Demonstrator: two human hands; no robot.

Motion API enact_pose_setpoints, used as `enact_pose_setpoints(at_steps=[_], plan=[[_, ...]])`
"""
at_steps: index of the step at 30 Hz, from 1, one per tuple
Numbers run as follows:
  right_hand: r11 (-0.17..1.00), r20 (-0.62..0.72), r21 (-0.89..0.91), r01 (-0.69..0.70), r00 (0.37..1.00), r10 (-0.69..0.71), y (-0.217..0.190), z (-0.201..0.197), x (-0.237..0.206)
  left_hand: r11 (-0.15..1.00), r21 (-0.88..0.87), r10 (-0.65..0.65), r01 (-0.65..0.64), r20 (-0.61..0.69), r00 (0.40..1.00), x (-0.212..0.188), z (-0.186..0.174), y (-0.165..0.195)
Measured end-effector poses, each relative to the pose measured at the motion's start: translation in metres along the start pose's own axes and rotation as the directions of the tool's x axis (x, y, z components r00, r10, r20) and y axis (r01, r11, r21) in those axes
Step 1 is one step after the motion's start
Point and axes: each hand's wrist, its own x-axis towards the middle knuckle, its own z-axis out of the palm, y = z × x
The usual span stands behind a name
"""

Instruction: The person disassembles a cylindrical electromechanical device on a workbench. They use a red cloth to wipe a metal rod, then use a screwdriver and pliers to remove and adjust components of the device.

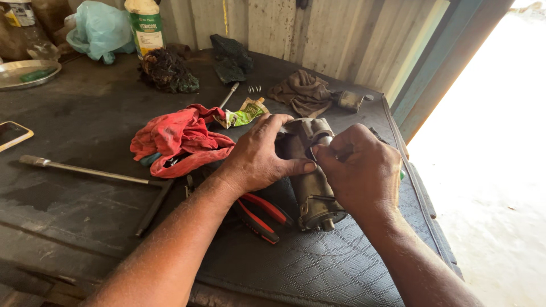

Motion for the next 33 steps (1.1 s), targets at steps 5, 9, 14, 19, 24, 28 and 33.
enact_pose_setpoints(at_steps=[5, 9, 14, 19, 24, 28, 33], plan=[[0.994, 0.005, 0.011, 0.108, 0.994, -0.108, 0.002, 0.000, 0.002, 1.000, -0.002, 0.014, -0.014, 0.000, 1.000, 0.001, -0.001, -0.001], [0.987, 0.127, 0.153, 0.041, 0.990, -0.061, 0.019, -0.004, 0.018, 1.000, -0.005, 0.031, -0.031, -0.007, 1.000, 0.001, -0.001, -0.002], [0.480, 0.311, 0.796, -0.368, 0.930, 0.198, 0.055, -0.003, 0.029, 0.999, -0.034, 0.028, -0.028, -0.019, 0.999, 0.000, -0.001, -0.004], [0.338, 0.470, 0.788, -0.515, 0.857, 0.210, 0.065, 0.010, 0.023, 0.987, -0.160, 0.007, -0.007, 0.004, 1.000, 0.004, 0.000, -0.004], [0.577, 0.526, 0.618, -0.534, 0.826, 0.201, 0.048, 0.018, 0.008, 0.951, -0.292, -0.080, 0.103, 0.090, 0.993, 0.006, 0.002, -0.007], [0.571, 0.520, 0.619, -0.539, 0.827, 0.216, 0.039, 0.012, 0.007, 0.926, -0.359, -0.084, 0.119, 0.112, 0.990, 0.008, 0.006, -0.011], [0.653, 0.516, 0.567, -0.501, 0.835, 0.192, 0.039, 0.009, 0.007, 0.759, -0.612, -0.089, 0.224, 0.242, 0.966, 0.007, 0.006, -0.019]])
